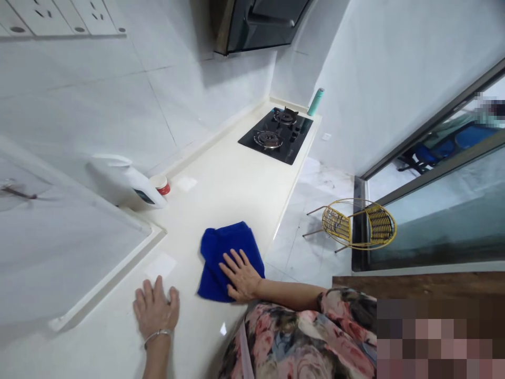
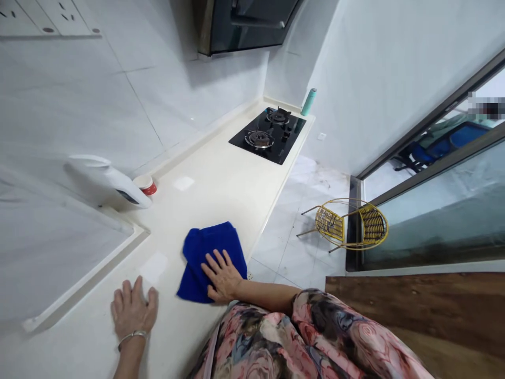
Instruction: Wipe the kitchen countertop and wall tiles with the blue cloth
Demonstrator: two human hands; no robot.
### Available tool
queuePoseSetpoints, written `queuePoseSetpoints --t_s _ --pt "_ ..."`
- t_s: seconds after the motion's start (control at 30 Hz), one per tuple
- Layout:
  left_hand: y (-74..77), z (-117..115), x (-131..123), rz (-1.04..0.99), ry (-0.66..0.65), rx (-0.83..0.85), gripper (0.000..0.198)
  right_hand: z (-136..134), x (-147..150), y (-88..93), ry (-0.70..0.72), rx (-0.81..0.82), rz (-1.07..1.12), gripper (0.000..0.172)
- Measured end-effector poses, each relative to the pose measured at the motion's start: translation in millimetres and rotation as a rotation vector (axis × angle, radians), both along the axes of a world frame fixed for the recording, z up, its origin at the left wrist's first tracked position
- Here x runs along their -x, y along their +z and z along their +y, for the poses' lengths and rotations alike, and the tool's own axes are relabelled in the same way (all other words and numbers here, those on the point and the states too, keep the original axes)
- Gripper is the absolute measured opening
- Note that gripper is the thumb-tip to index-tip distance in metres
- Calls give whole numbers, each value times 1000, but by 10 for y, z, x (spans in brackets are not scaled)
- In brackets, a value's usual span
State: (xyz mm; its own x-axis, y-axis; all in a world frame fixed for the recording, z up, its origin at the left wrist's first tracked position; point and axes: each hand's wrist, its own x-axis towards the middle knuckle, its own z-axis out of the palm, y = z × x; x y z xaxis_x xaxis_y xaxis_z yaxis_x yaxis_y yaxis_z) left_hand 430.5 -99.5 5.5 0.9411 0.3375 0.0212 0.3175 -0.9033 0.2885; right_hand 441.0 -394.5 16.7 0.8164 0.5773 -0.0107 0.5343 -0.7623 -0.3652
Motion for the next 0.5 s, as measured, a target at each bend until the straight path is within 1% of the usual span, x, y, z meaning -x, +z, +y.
queuePoseSetpoints --t_s 0.03,0.1,0.17,0.23,0.27,0.3,0.4,0.47,0.5 --pt "10 -17 -2 0 3 0 72 11 9 3 56 -20 -3 79" --pt "21 -18 10 6 -13 11 72 -72 -23 -16 134 -62 -9 75" --pt "19 63 69 23 -77 37 73 -273 -92 -64 155 -96 -16 72" --pt "14 243 218 37 -150 54 72 -550 -188 -121 129 -103 -31 71" --pt "16 362 336 35 -161 53 71 -703 -249 -146 105 -94 -42 70" --pt "23 489 485 23 -144 45 70 -859 -320 -166 78 -79 -54 69" --pt "88 820 1046 -14 -28 20 68 -1307 -607 -196 -25 -19 -100 64" --pt "144 923 1410 4 30 10 70 -1565 -843 -198 -117 26 -125 61" --pt "165 931 1557 -4 101 -12 73 -1680 -968 -197 -170 49 -134 61"
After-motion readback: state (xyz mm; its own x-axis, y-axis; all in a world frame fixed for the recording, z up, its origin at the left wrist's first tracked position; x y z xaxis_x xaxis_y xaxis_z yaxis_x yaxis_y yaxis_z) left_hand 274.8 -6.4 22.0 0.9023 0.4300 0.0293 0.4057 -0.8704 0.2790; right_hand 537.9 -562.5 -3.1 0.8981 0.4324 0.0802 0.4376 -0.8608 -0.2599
